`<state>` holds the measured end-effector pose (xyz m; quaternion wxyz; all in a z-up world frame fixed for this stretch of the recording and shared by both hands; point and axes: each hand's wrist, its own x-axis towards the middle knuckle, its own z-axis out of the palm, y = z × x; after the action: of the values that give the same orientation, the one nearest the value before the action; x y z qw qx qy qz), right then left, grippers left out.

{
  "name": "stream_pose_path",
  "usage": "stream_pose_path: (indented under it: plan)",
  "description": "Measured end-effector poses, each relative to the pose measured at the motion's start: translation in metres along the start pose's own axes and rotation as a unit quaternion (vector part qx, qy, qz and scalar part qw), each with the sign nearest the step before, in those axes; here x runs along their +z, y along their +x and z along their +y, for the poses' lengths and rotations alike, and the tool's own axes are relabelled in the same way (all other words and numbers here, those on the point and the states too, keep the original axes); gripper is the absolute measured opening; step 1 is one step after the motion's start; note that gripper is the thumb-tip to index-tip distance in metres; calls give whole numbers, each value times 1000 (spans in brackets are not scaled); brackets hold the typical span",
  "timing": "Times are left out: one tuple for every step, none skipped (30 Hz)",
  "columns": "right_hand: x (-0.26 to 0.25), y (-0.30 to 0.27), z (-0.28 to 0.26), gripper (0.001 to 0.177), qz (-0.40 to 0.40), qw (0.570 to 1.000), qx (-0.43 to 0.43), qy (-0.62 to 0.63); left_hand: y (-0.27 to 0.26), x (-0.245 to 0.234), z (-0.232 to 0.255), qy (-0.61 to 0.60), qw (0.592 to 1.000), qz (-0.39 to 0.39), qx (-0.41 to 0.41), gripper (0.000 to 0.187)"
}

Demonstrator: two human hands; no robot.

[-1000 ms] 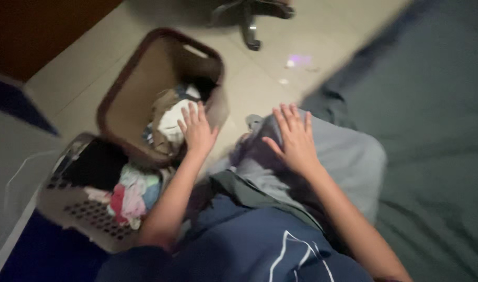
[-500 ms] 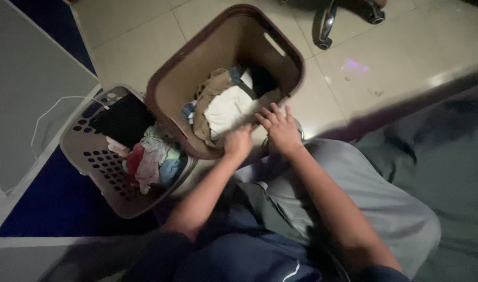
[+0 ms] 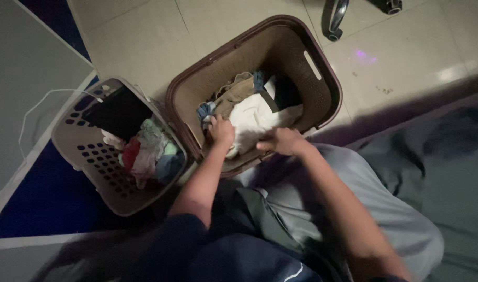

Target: The person sits on a bed and folds several garments one by one, including a white t-shirt, brown shorts, green shorts, and blue shorts. Each item is smoothed, folded into a compact rectangle, and placed on the bed.

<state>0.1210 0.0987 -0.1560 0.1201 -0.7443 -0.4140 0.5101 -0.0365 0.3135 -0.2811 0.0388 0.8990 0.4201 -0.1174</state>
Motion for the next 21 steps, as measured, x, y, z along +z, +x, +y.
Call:
stream_pose_path:
  plan:
    - [5,7,-2,59,49,999,4,20,0,-3,1,-40,998,31,35,25]
    - [14,11,-3,60,94,995,10,40,-9,-5,7,-81,993,58,68,23]
    - [24,16,-2,60,139,988,17,60,-17,-12,13,-122,984,85,100,21]
    - [27,24,0,74,198,979,0,47,-17,-24,25,-259,962,50,72,24]
    - [30,33,1,89,256,966,-18,34,-19,-39,41,-390,920,12,43,29]
    - [34,40,2,106,314,948,-35,19,-23,-57,56,-513,858,-28,14,34]
    - [36,46,3,96,370,927,-60,-13,-31,-76,67,-571,817,-71,42,33]
    - [34,53,6,86,425,900,-85,-47,-38,-97,79,-626,769,-112,70,31]
    - [31,57,10,76,477,869,-108,-80,-43,-117,89,-675,715,-154,97,30]
    - [30,60,11,61,430,892,-132,45,-44,-137,91,-718,668,-171,97,33]
    - [27,59,11,46,375,898,-156,169,-40,-157,89,-757,618,-187,96,36]
    - [12,56,19,32,318,886,-182,283,-33,-172,90,-796,562,-201,101,40]
    - [-1,50,21,31,360,864,-153,316,-28,-184,86,-698,662,-193,194,53]
    - [-12,38,23,31,400,838,-124,349,-24,-189,81,-580,744,-178,281,66]
    - [-25,23,25,31,438,808,-95,382,-22,-188,77,-448,804,-154,360,80]
    - [-36,6,25,32,462,779,-92,414,-21,-182,74,-383,830,-178,363,81]
    - [-50,-15,28,33,484,747,-90,446,-26,-170,76,-317,853,-201,363,82]
    - [-60,-39,30,34,507,712,-84,478,-30,-156,81,-309,862,-199,349,79]
    - [-69,-64,31,36,505,666,-79,543,-30,-145,87,-301,871,-198,335,75]
    - [-80,-94,36,38,506,614,-75,601,-29,-137,98,-263,885,-212,321,68]
    - [-87,-123,39,40,505,557,-73,655,-25,-135,109,-223,898,-224,307,60]
